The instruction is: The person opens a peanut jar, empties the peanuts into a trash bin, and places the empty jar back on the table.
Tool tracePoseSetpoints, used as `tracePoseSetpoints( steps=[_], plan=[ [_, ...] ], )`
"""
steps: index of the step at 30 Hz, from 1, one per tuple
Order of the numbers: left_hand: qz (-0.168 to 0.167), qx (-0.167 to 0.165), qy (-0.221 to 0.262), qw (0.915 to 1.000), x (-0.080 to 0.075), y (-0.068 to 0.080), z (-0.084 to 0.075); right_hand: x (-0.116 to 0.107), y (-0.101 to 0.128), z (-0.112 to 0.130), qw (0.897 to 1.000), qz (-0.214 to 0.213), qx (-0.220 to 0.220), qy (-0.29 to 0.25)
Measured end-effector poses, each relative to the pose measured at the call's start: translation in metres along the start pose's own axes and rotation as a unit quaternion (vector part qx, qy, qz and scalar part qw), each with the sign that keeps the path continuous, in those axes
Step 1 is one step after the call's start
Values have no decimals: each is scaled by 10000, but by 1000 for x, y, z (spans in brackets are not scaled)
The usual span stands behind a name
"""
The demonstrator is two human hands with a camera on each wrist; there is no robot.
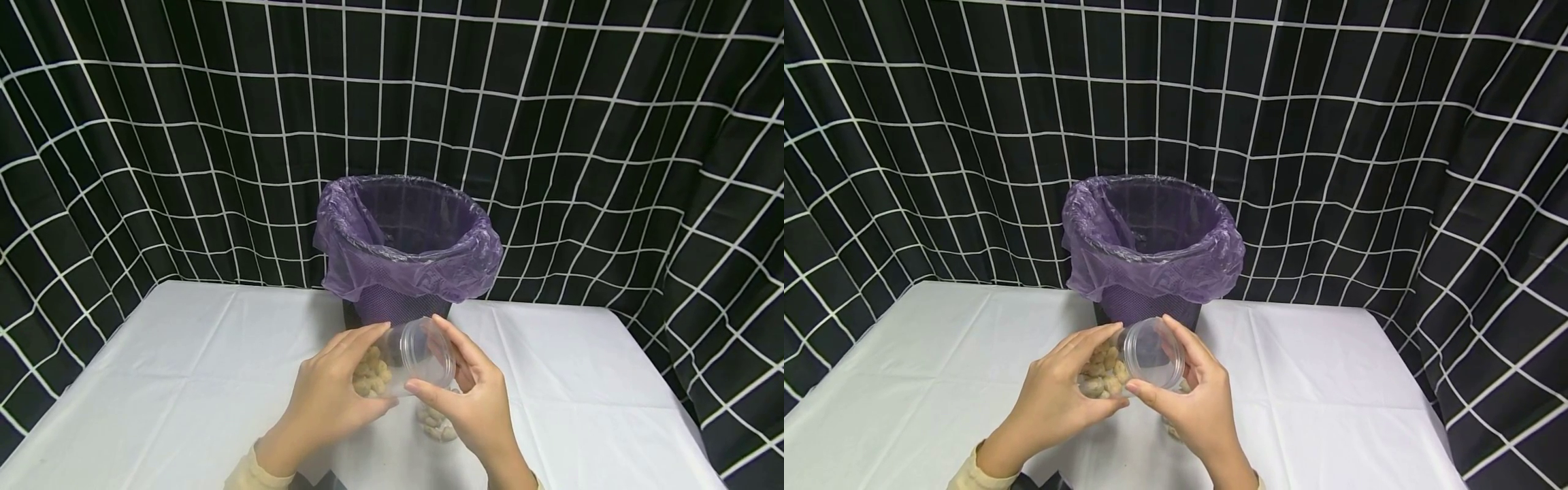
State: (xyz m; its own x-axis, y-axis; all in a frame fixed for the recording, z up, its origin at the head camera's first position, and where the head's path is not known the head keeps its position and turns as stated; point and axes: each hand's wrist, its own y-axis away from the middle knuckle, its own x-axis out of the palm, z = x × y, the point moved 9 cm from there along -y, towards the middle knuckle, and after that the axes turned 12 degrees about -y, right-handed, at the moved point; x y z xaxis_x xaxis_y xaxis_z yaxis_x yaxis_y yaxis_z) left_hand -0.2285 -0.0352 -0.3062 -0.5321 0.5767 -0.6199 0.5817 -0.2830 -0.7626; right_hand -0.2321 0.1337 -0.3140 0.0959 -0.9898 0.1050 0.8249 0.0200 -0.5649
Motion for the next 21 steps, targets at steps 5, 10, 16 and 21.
tracePoseSetpoints(
  steps=[5, 10, 16, 21],
  plan=[
    [133, -26, 97, 9999, 0, 0, -1, 2, 0, 4, 9993, 194, -264, -182],
    [522, -68, 449, 9976, 5, 1, -2, 5, 0, 11, 9957, 542, -623, -413],
    [711, -37, 476, 9963, 7, 1, -3, 5, -2, 10, 9952, 674, -585, -404],
    [828, -50, 396, 9958, 9, 0, -3, 8, -2, 8, 9944, 852, -454, -430]
  ],
)
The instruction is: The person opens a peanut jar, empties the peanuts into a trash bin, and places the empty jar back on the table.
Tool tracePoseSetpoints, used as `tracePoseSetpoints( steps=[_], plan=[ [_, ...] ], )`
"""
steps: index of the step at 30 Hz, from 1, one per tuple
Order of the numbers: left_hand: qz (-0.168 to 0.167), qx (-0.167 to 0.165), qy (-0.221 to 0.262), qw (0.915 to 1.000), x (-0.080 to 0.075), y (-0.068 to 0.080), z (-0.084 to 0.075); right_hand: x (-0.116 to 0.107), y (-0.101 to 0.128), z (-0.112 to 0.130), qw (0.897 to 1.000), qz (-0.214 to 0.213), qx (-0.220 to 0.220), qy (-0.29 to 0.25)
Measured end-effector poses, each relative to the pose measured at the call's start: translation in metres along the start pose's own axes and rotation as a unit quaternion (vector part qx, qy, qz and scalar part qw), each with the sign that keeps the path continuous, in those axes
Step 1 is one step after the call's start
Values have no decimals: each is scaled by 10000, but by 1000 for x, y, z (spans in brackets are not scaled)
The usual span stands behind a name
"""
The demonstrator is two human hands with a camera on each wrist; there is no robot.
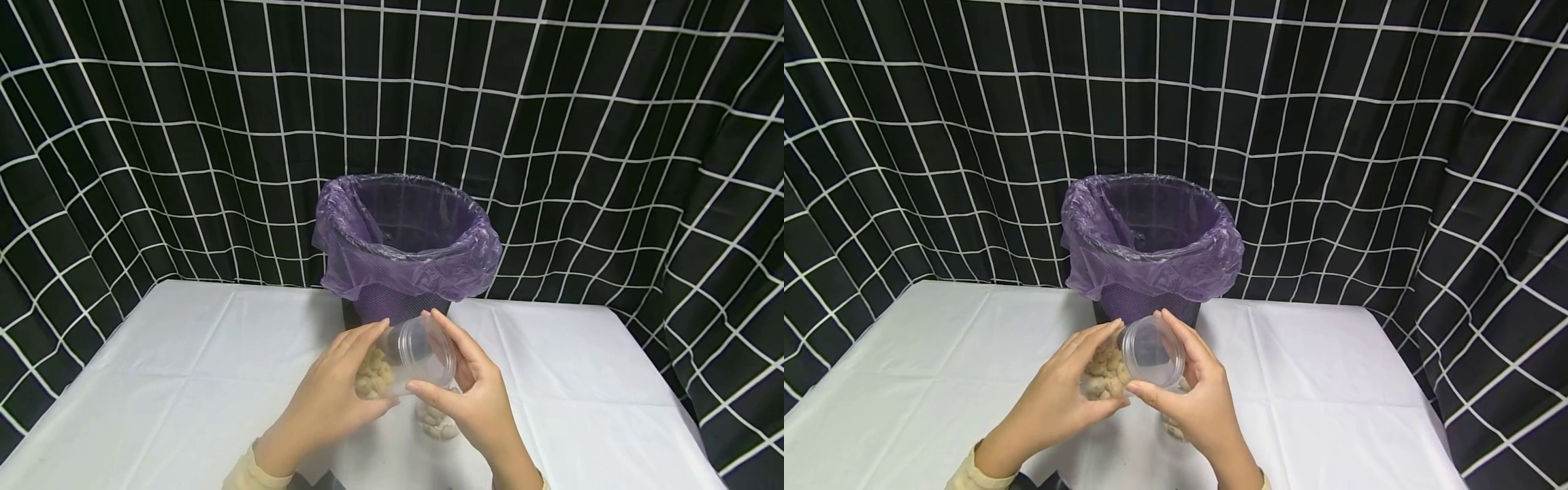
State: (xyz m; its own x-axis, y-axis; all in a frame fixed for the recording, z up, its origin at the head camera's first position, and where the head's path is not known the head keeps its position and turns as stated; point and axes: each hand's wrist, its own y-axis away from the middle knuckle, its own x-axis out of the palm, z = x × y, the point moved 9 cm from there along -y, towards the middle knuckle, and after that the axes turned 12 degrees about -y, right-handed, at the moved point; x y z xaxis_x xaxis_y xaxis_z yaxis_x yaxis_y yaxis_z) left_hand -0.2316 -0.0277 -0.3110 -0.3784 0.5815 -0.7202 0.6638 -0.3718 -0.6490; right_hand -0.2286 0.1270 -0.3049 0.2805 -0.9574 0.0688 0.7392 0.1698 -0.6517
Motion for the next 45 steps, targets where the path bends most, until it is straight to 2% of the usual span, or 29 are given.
tracePoseSetpoints(
  steps=[4, 10, 18, 23, 35, 45],
  plan=[
    [-97, -8, -157, 9998, -1, 0, 1, -2, 1, -4, 9991, -162, 371, 140],
    [-429, -19, -684, 9967, -5, -1, 4, -7, 4, -12, 9917, -568, 1043, 489],
    [-556, 147, -826, 9949, -6, -1, 2, -12, 3, -12, 9880, -942, 1146, 429],
    [-624, 225, -938, 9934, -6, -1, 0, -13, 3, -14, 9838, -1087, 1308, 571],
    [-720, 380, -1062, 9910, -6, 0, -3, -13, 3, -16, 9799, -1180, 1414, 766],
    [-760, 382, -1130, 9899, -6, -1, -4, -14, 4, -18, 9772, -1226, 1528, 813]
  ],
)
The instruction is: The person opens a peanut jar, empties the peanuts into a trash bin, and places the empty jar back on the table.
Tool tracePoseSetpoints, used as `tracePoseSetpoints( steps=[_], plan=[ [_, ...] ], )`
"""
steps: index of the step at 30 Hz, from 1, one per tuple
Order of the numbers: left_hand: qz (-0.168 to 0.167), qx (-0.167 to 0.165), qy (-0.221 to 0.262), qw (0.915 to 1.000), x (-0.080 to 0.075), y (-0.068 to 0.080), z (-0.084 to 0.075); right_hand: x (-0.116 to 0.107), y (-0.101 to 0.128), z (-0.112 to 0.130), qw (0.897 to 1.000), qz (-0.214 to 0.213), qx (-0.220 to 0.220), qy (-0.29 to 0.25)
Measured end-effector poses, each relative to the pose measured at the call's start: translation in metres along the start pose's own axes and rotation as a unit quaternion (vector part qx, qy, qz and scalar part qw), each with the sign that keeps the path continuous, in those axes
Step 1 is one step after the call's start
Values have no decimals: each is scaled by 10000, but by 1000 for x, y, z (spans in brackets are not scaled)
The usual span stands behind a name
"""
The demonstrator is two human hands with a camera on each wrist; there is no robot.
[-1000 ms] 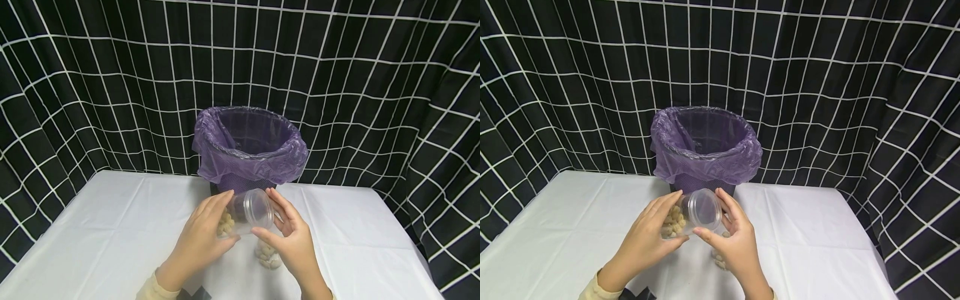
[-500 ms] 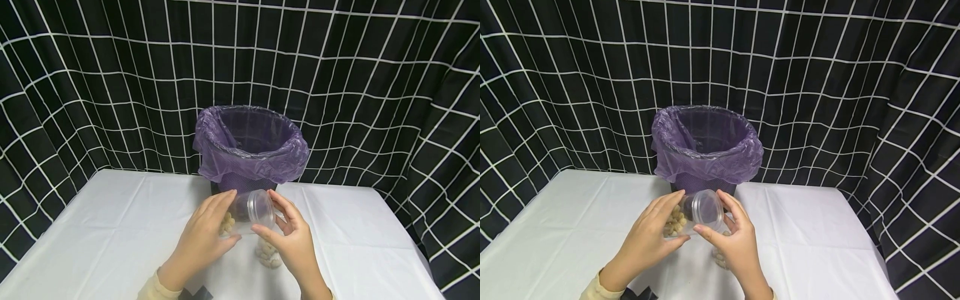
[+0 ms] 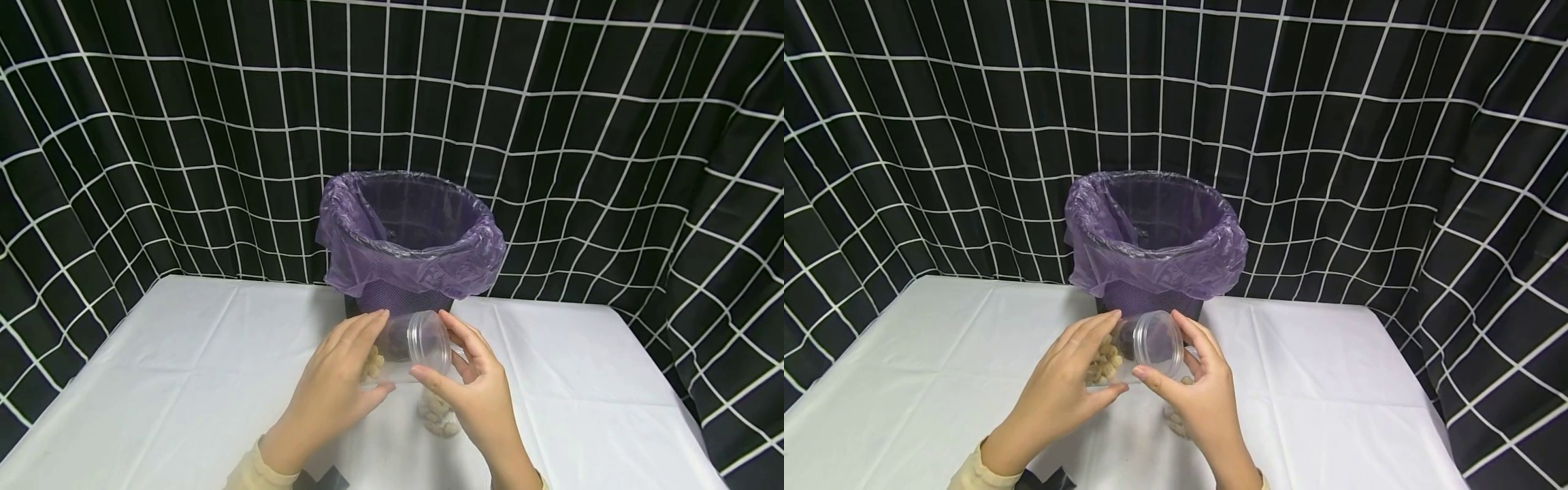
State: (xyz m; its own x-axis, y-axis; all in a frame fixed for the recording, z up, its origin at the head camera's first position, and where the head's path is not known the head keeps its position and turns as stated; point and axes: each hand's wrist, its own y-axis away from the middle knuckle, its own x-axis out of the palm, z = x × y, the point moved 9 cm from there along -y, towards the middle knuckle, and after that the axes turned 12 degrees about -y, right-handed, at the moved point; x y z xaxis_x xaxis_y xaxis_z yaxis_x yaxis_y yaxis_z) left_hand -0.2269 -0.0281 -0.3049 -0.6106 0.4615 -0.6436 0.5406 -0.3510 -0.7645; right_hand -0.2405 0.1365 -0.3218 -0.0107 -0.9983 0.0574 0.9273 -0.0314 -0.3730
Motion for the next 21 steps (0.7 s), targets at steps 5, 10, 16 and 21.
tracePoseSetpoints(
  steps=[5, 10, 16, 21],
  plan=[
    [-54, 33, -16, 10000, 0, 0, 0, 0, 0, 0, 10000, -2, 27, -16],
    [-233, 99, 26, 9997, -3, 0, -1, 0, 1, 1, 10000, 36, -21, -68],
    [-317, 106, 42, 9994, -5, 0, -2, 1, 1, 3, 9997, 135, -182, -130],
    [-194, 52, 200, 9996, -4, 0, -1, 2, 2, 7, 9984, 296, -441, -214]
  ],
)
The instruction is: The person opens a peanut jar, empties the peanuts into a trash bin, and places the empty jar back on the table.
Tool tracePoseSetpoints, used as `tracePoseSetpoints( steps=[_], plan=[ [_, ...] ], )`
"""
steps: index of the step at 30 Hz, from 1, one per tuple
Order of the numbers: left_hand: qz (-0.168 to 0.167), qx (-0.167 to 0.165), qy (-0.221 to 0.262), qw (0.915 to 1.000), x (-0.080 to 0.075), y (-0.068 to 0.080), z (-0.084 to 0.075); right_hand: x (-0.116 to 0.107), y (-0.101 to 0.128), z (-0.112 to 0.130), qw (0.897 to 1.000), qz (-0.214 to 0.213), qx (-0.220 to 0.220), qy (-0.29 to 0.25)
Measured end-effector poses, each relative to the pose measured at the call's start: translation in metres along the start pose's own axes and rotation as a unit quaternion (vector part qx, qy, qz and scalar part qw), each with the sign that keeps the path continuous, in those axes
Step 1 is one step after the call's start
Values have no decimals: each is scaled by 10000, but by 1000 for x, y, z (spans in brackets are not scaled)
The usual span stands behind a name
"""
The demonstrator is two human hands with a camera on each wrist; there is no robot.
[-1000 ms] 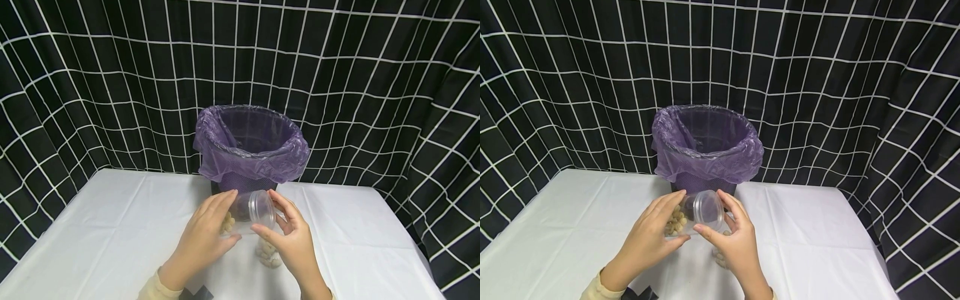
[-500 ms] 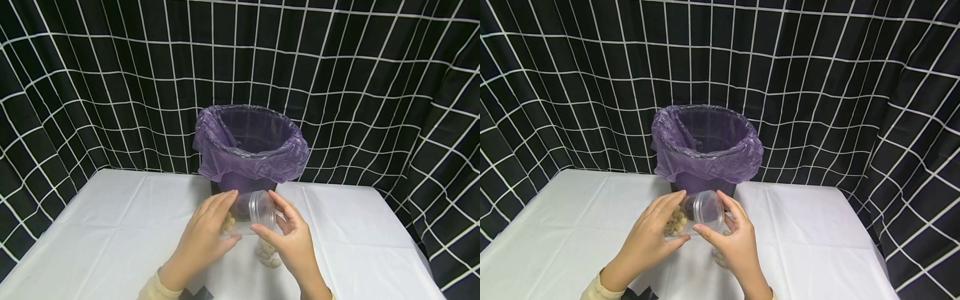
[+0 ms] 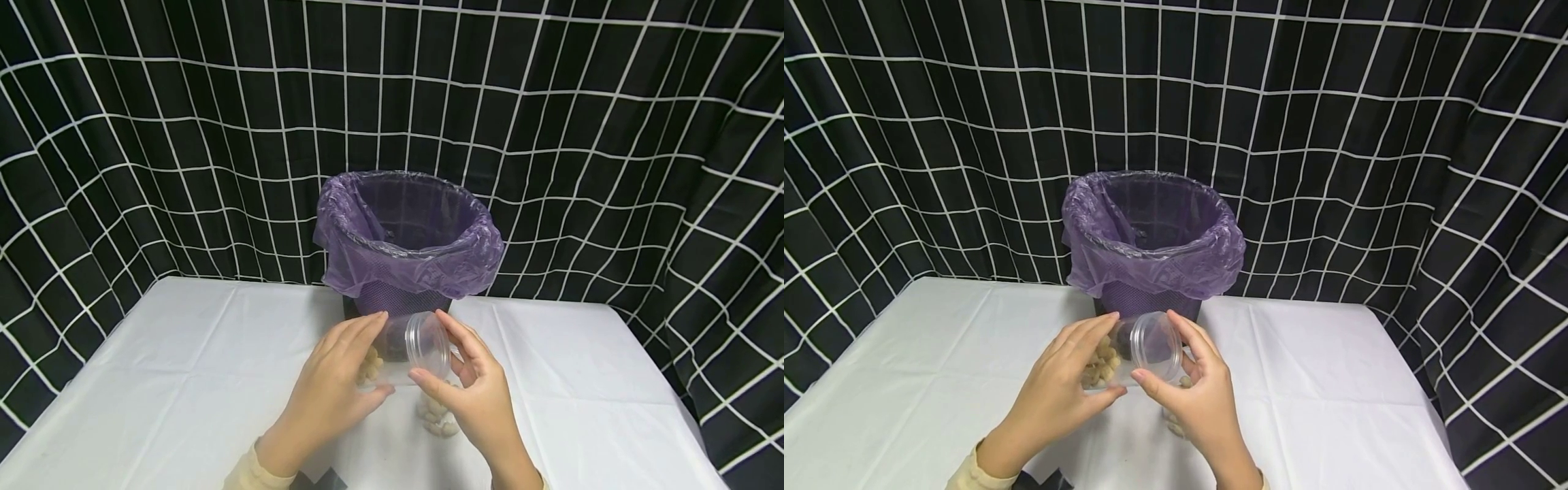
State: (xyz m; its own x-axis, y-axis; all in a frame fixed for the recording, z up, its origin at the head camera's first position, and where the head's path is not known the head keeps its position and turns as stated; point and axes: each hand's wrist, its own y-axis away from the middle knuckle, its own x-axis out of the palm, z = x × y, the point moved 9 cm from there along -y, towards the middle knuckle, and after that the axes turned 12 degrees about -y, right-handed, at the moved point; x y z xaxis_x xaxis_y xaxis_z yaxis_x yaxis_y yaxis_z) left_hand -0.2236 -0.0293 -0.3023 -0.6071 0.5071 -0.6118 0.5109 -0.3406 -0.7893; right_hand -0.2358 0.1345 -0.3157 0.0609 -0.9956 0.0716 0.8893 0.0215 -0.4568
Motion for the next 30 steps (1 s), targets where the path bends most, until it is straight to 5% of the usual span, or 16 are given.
tracePoseSetpoints(
  steps=[6, 16, 30],
  plan=[
    [261, -102, 202, 9994, 2, 1, 2, 2, 1, 4, 9995, 189, -245, -8],
    [577, -246, 113, 9980, 7, 1, 3, -2, -1, -3, 9999, -73, 89, 96],
    [557, -173, -36, 9983, 10, 2, 3, -5, -1, -5, 9980, -334, 392, 360]
  ],
)
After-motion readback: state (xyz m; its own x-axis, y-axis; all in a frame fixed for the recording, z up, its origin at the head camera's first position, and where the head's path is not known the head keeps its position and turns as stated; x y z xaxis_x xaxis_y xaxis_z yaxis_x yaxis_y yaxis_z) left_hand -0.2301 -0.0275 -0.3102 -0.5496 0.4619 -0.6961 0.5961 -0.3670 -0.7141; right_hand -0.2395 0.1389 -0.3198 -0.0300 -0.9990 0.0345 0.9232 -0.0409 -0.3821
